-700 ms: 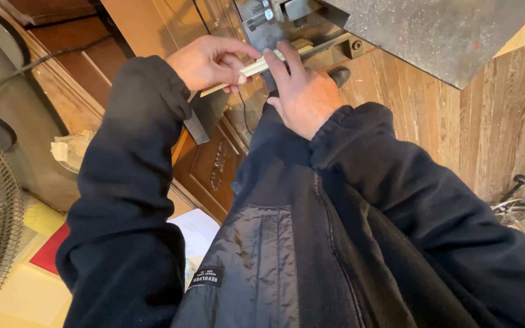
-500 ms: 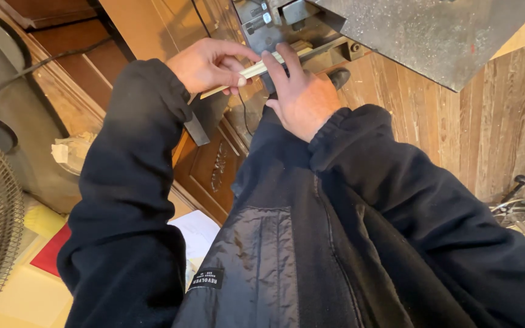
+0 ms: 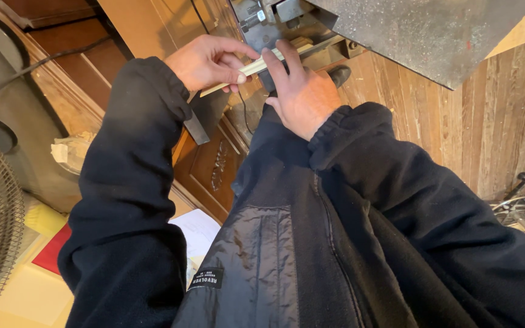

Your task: Joining wooden molding components using a v-nailer machine and preparing frame pieces with a miter saw.

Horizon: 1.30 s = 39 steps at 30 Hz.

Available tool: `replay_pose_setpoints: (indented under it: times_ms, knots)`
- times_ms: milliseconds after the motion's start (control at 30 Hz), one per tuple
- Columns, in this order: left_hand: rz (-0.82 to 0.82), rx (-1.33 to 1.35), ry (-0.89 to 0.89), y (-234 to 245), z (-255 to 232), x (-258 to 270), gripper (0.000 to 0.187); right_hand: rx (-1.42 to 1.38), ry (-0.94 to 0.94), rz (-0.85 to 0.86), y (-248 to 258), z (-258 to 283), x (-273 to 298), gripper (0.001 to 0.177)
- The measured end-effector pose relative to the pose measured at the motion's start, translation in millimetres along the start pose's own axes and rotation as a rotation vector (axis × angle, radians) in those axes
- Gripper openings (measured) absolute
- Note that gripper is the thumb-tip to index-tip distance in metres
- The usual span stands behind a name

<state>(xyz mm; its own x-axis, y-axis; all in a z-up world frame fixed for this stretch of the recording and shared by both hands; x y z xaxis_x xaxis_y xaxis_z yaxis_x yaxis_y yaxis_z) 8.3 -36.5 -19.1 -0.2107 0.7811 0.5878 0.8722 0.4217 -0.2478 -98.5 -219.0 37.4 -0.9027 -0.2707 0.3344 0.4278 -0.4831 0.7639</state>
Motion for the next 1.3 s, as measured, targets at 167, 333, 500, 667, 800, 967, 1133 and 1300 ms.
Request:
replay_pose_setpoints:
  times_ms: [167,333,500,667,800,967,1133,1300]
  knots:
    - [0.010,0.019,0.000,-0.2,1.3,-1.1,0.042,-0.001,-0.013,0.012,1.4,0.3,0.1,0.083]
    - [-0.004,0.043,0.016,0.5,4.9,-1.9,0.041,0.014,-0.017,0.021,0.6,0.2,-1.0,0.084]
    - [-0.007,0.001,0.017,-1.8,-1.6,-0.8,0.041,0.032,-0.002,0.008,-2.8,-1.6,-0.8,0.083]
    - [-0.003,0.030,0.014,-0.4,3.4,-1.3,0.040,0.012,-0.003,-0.003,-0.8,-0.6,-0.4,0.084]
    - [0.011,0.047,0.007,0.5,6.0,-2.1,0.041,0.010,-0.002,-0.008,-1.4,-1.2,-0.3,0.084]
    - [-0.004,0.027,0.017,-0.5,4.3,-3.5,0.040,0.021,-0.012,0.004,-0.9,-1.2,0.9,0.085]
    - [-0.008,0.070,0.015,-1.0,5.9,-2.9,0.040,0.025,-0.004,0.027,-4.2,-4.6,2.5,0.088]
    - [-0.026,0.063,0.005,0.7,12.6,-3.5,0.041,0.014,-0.008,0.058,-7.6,-7.2,1.7,0.089]
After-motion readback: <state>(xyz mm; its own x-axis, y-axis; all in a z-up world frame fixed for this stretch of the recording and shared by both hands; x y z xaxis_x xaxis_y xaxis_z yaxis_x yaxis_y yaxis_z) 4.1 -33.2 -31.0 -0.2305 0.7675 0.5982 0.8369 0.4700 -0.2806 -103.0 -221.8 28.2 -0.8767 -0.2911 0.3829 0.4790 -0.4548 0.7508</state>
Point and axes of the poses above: each hand's wrist, its own x-axis away from the middle knuckle, its own y-axis out of the back of the hand, z = x × y, the point moved 4 cm from there along -x, towards the middle knuckle, and after that the axes turned 1 degree about -z, right-handed, at the moved point
